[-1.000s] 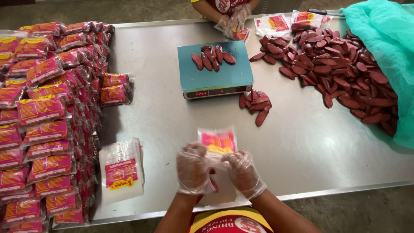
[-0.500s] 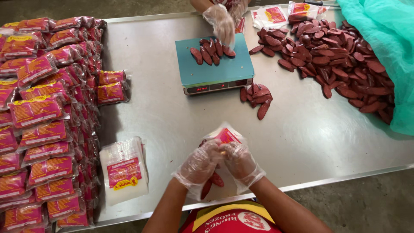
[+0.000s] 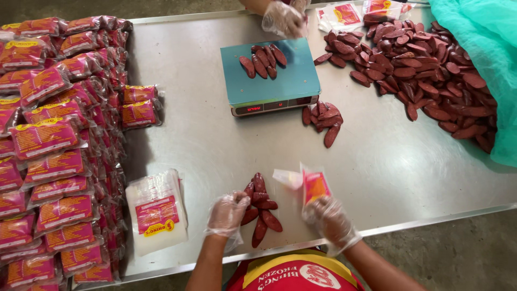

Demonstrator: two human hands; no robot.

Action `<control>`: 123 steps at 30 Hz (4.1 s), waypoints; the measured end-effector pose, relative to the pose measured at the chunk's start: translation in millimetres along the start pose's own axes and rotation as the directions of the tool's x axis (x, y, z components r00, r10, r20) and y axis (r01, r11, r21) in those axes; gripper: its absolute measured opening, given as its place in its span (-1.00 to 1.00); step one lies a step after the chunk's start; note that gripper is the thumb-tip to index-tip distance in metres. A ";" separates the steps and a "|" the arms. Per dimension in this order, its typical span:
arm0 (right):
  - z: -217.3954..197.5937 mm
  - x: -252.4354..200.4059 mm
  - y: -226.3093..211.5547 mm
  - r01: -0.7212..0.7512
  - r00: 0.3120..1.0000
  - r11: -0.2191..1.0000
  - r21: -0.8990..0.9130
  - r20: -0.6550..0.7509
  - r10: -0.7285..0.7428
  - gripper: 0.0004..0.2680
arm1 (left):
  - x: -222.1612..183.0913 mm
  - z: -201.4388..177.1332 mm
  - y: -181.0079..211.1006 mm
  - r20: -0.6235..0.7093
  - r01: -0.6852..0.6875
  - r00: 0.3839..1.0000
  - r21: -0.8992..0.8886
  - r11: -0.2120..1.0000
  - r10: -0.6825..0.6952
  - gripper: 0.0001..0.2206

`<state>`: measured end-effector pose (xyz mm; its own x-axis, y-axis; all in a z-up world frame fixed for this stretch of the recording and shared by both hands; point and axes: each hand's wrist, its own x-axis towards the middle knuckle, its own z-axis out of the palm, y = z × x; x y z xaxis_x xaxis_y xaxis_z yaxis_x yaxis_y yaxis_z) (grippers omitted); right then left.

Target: The person places red sausage-like pieces into clear plastic bags on a stainless steel table. They seal the bags and stack them with other completed packages. A digital scale is used to weigh the items before packaging.

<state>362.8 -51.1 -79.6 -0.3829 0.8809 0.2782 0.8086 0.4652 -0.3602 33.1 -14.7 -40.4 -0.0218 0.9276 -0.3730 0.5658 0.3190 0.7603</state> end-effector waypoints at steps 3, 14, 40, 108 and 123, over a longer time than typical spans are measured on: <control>27.6 -25.9 -8.9 0.026 0.999 0.997 0.068 -0.038 -0.023 -0.81 | 16.2 12.5 18.9 -0.114 -0.105 0.986 0.163 0.981 0.124 -0.67; -99.8 40.0 4.8 -0.234 0.855 0.968 0.094 -0.455 0.251 -0.71 | 20.8 19.2 84.8 0.035 -0.013 0.999 0.330 0.944 0.002 -0.53; -165.3 138.6 -163.4 -0.560 0.292 0.827 -0.054 0.921 0.258 -0.79 | 7.9 -109.9 -91.7 -0.330 0.132 0.918 -0.270 0.954 -0.220 -0.65; 38.8 -18.1 -0.3 -0.286 0.939 0.911 0.296 -0.103 0.328 -0.82 | -37.0 20.1 -48.6 -0.153 -0.253 0.955 0.018 0.967 0.252 -0.73; 26.2 -18.2 20.6 -0.150 0.979 0.912 0.381 -0.074 0.192 -0.74 | -73.3 204.6 -28.5 0.481 0.520 0.850 -0.706 0.481 -0.212 -0.78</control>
<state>374.8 -55.3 -115.4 -0.1864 0.9449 0.2690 0.6250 0.3253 -0.7097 187.3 -131.5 -143.5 0.2581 0.6275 -0.7346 -0.3208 0.7729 0.5475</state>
